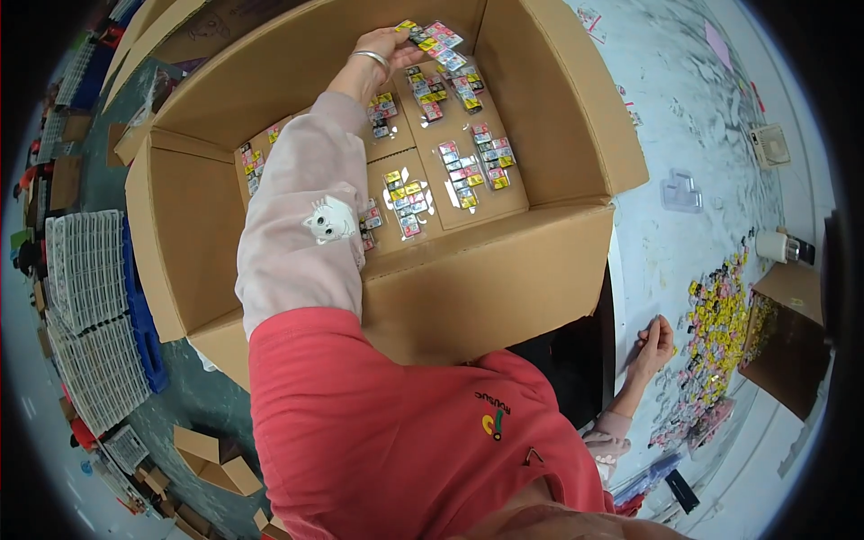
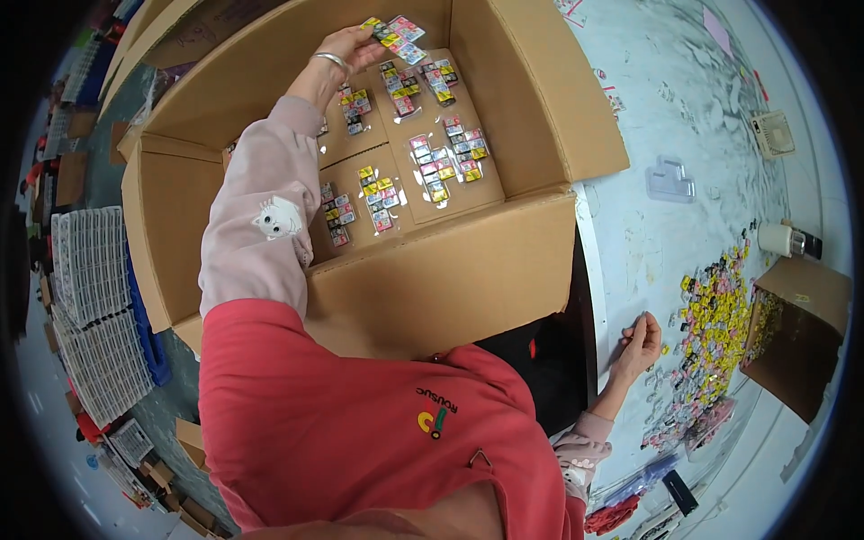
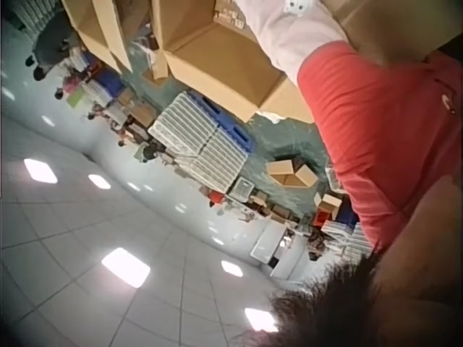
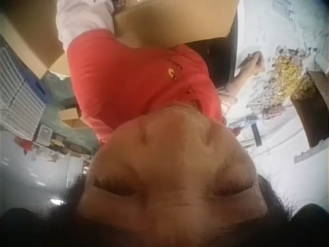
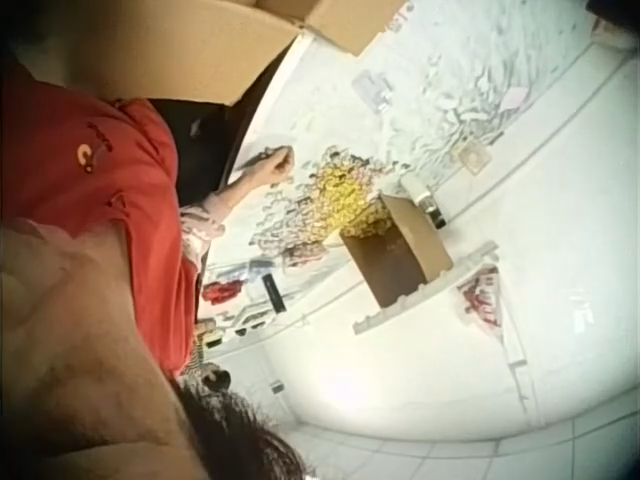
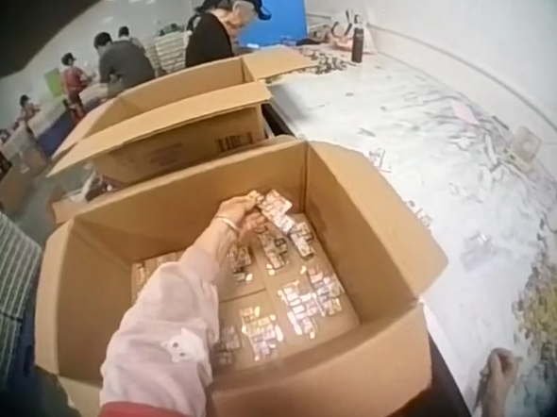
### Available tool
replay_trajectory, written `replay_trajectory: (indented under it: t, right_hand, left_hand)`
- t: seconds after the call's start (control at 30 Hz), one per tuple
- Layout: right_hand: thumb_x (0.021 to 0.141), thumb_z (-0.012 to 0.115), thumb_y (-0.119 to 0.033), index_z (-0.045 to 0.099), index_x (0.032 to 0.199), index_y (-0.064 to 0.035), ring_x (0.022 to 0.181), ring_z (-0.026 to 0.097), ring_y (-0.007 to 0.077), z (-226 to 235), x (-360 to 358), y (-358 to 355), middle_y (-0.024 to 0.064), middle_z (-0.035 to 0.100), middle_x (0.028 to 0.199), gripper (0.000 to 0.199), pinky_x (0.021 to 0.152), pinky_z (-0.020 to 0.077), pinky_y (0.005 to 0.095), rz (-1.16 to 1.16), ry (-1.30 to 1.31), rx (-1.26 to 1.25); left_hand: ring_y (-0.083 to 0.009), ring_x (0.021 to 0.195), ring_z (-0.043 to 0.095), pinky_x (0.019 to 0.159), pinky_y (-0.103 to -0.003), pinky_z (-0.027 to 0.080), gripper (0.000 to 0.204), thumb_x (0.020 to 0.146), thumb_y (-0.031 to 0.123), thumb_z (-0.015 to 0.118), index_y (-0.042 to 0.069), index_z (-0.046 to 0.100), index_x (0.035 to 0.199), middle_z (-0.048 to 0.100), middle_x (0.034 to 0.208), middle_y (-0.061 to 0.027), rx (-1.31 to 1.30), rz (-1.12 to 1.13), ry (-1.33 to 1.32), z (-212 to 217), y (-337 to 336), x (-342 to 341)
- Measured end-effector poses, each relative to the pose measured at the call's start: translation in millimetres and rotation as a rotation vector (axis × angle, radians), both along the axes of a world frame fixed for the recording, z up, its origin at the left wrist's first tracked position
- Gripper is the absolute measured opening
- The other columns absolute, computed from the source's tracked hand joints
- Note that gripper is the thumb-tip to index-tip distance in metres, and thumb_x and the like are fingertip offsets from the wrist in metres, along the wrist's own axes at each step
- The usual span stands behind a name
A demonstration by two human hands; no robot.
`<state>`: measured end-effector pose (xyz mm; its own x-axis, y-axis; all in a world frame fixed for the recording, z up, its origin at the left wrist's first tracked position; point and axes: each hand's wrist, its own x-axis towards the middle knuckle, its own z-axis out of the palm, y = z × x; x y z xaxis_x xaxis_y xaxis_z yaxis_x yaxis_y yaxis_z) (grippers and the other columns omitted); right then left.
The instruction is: The person is sorting small colorful plastic items on a table and then packing them into a cardboard box.
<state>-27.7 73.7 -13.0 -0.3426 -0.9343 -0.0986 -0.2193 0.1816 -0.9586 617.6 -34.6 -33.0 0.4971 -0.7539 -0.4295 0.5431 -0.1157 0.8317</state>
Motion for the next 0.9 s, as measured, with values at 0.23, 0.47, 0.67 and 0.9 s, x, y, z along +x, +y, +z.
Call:
replay_trajectory:
  t: [0.23, 0.47, 0.67, 0.9]
  right_hand:
    - [0.089, 0.062, -0.014, 0.060, 0.097, -0.0034, 0.053, 0.048, 0.0034, 0, 1, 1, -0.0024, 0.055, 0.072, 0.014, 0.044, 0.0347, 0.0154, 0.012, 0.017, -0.005]
    - [0.089, 0.061, -0.013, 0.061, 0.098, -0.0035, 0.053, 0.048, 0.0021, -3, -1, 2, -0.0030, 0.056, 0.071, 0.013, 0.044, 0.0342, 0.0147, 0.024, 0.019, -0.020]
    - [0.088, 0.061, -0.012, 0.061, 0.100, -0.0036, 0.054, 0.048, 0.0015, -3, -1, 1, -0.0032, 0.057, 0.072, 0.014, 0.045, 0.0336, 0.0145, 0.022, 0.061, -0.023]
    - [0.088, 0.062, -0.012, 0.061, 0.100, -0.0034, 0.053, 0.048, 0.0012, 1, 3, 2, -0.0035, 0.057, 0.072, 0.015, 0.045, 0.0328, 0.0146, -0.004, 0.086, -0.008]
  left_hand:
    - [-0.0249, 0.074, 0.067, 0.061, -0.033, 0.060, 0.016, 0.089, 0.009, 0.056, 0.001, 0.055, 0.103, 0.065, 0.092, -0.0152, 0.116, -0.025, -0.069, 1, 34, 31]
    - [-0.0184, 0.068, 0.066, 0.055, -0.029, 0.059, 0.015, 0.092, 0.014, 0.053, 0.004, 0.055, 0.103, 0.065, 0.085, -0.0093, 0.140, -0.116, -0.064, -3, 73, 65]
    - [-0.0123, 0.064, 0.064, 0.050, -0.026, 0.055, 0.012, 0.091, 0.019, 0.054, 0.012, 0.062, 0.097, 0.065, 0.081, -0.0021, 0.395, -0.049, -0.146, -42, 106, 77]
    - [-0.0162, 0.053, 0.060, 0.039, -0.030, 0.052, 0.012, 0.089, 0.020, 0.058, 0.008, 0.059, 0.090, 0.062, 0.074, -0.0063, 0.489, -0.027, -0.180, -98, 84, 46]
